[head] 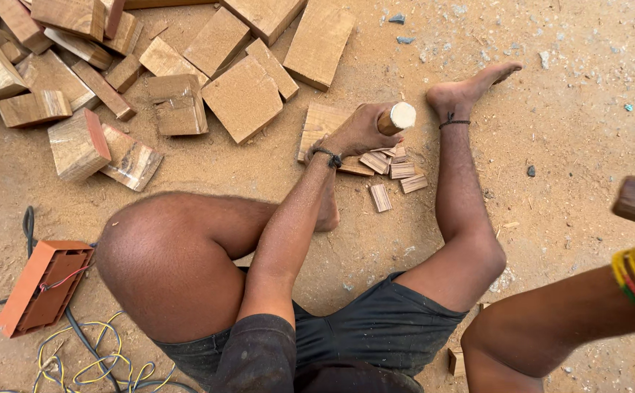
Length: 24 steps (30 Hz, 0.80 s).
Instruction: The person sits on the ground and uses a wooden mallet to strike a cylindrical wooden piece held between their feet. This action splits the wood into smaller rectangular slats, which accumulate on the ground. The person repeatedly repositions the wood and strikes it to continue the splitting process.
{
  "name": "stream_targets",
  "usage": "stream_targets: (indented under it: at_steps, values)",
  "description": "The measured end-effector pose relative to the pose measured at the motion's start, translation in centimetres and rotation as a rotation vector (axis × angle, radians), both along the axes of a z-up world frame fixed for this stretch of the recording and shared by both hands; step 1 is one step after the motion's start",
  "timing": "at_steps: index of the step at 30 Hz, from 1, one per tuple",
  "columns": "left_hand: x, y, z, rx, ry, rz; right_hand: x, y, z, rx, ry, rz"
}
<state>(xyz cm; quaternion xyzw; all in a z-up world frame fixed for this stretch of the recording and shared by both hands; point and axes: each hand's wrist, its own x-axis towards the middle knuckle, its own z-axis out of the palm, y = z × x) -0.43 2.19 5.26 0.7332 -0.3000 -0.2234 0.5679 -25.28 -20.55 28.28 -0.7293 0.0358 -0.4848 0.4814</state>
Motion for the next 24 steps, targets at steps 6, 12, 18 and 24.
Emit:
stream_targets:
  at_steps: [6,12,18,24]
  values:
    - [0.1,-0.4,-0.7,0.090,0.047,-0.025,3.2,2.7,-7.4,-0.639,0.598,-0.080]
    - [-0.3,0.4,-0.1,-0.127,0.034,0.008,2.2,1.5,-11.3,-0.704,0.861,-0.146]
    - [0.0,0.1,0.2,-0.062,-0.055,0.011,0.0,2.6,-10.6,-0.118,0.454,-0.014]
    - [-0.2,-0.1,-0.2,-0.006,-0.018,-0.006,1.3,0.3,-1.9,0.207,-0.155,0.059]
